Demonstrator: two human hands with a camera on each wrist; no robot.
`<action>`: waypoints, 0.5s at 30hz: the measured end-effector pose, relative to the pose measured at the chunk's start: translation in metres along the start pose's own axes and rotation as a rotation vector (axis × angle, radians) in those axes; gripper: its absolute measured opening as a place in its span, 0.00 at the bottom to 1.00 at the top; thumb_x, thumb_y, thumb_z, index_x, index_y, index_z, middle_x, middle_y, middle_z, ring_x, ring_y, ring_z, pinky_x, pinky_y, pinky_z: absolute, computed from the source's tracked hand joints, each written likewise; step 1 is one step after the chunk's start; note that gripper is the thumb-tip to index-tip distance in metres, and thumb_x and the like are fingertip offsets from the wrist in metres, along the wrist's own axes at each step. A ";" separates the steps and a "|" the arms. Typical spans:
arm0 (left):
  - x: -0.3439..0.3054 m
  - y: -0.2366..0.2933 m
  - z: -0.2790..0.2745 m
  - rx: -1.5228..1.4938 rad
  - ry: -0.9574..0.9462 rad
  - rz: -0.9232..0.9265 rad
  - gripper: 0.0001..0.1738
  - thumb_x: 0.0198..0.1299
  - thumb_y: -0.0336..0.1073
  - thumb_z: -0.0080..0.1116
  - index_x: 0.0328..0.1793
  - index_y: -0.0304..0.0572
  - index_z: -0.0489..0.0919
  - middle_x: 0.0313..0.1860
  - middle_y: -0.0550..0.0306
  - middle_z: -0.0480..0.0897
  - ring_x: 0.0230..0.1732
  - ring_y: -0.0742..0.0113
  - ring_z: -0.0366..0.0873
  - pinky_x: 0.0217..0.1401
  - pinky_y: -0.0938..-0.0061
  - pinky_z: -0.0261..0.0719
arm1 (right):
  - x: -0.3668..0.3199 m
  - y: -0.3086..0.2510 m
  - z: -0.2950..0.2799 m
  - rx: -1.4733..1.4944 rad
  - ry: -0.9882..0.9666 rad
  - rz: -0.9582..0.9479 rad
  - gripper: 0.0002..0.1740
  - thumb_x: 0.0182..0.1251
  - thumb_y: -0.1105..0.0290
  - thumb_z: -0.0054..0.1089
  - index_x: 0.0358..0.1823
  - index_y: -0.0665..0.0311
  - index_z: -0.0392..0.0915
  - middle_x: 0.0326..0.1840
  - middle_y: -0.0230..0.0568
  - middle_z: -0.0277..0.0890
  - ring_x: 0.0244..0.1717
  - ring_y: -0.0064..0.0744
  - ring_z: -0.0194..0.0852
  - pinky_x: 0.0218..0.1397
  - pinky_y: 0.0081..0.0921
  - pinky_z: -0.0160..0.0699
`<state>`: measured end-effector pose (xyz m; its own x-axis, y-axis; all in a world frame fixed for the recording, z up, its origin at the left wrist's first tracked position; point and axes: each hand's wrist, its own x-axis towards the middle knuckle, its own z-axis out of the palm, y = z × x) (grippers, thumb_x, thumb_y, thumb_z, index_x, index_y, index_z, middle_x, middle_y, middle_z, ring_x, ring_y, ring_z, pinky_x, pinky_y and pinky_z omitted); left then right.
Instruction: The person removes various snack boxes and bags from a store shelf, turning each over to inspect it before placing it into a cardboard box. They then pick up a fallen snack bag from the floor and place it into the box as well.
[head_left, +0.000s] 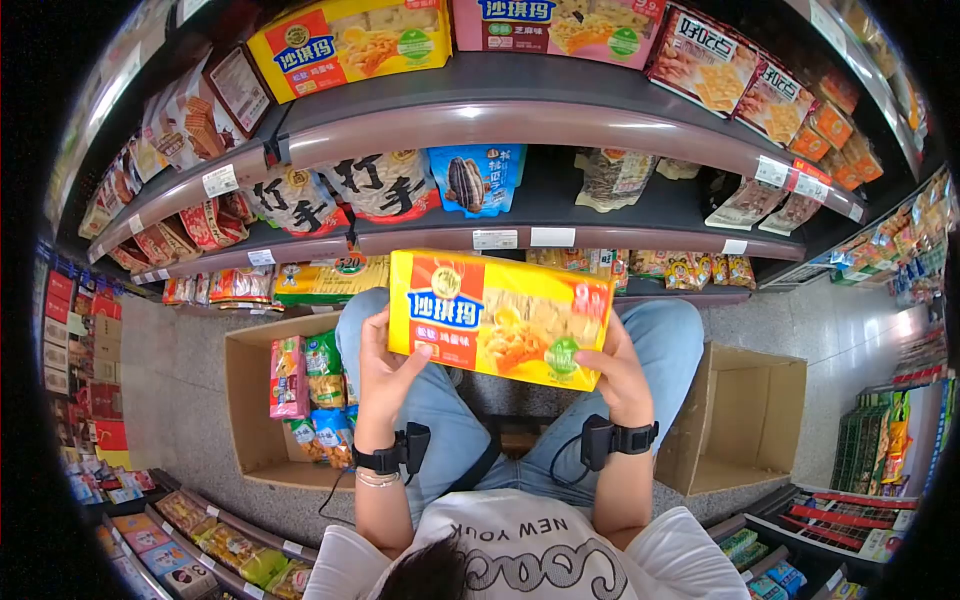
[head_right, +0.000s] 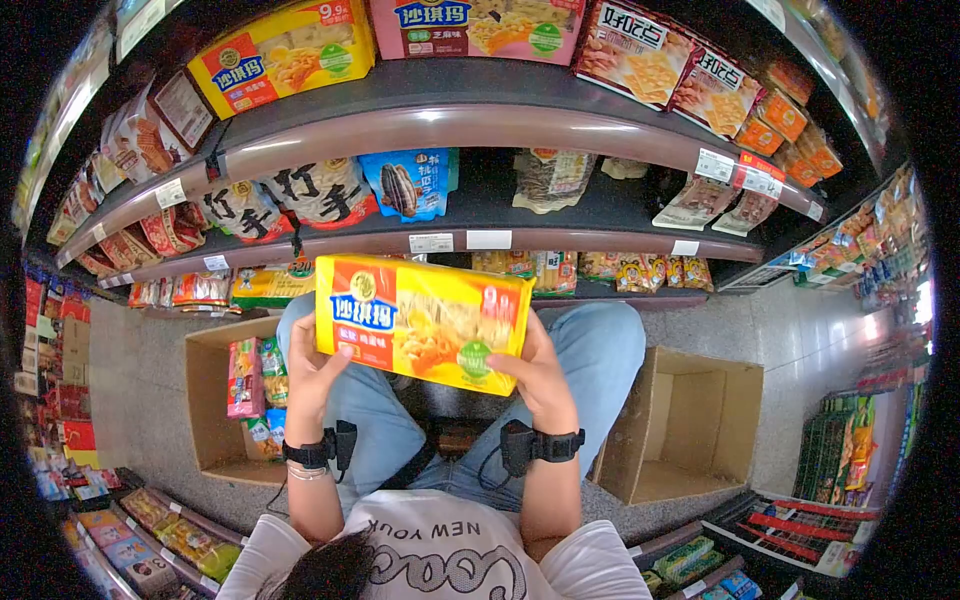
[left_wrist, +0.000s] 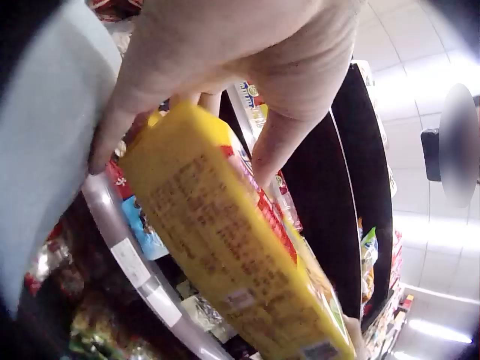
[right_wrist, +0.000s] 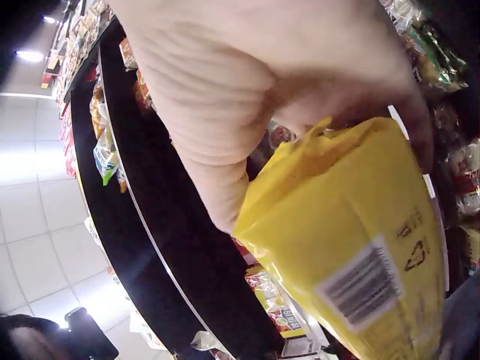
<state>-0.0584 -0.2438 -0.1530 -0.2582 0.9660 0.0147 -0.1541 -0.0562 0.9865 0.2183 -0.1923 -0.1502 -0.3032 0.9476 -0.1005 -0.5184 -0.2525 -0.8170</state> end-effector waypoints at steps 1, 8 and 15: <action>0.001 -0.002 0.000 0.003 -0.005 0.012 0.32 0.52 0.24 0.65 0.61 0.39 0.62 0.58 0.53 0.71 0.61 0.65 0.68 0.65 0.67 0.65 | -0.001 -0.001 -0.001 -0.099 -0.007 -0.030 0.39 0.50 0.82 0.66 0.66 0.65 0.60 0.59 0.38 0.71 0.60 0.31 0.70 0.65 0.29 0.66; 0.001 -0.013 0.007 -0.007 0.019 0.071 0.37 0.52 0.21 0.64 0.65 0.42 0.57 0.61 0.52 0.68 0.65 0.61 0.65 0.68 0.63 0.62 | 0.003 -0.010 -0.009 -0.656 -0.080 -0.324 0.30 0.43 0.75 0.72 0.52 0.60 0.73 0.66 0.47 0.65 0.72 0.45 0.53 0.72 0.39 0.49; 0.002 -0.013 0.006 0.034 0.065 0.112 0.35 0.53 0.22 0.62 0.66 0.40 0.58 0.61 0.51 0.69 0.63 0.61 0.66 0.66 0.64 0.62 | 0.002 -0.011 -0.014 -0.638 -0.109 -0.293 0.37 0.45 0.76 0.72 0.60 0.67 0.67 0.67 0.43 0.65 0.69 0.37 0.59 0.71 0.34 0.54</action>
<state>-0.0513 -0.2393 -0.1645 -0.3337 0.9356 0.1156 -0.0890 -0.1533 0.9842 0.2344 -0.1847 -0.1489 -0.3183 0.9257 0.2045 -0.0318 0.2051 -0.9782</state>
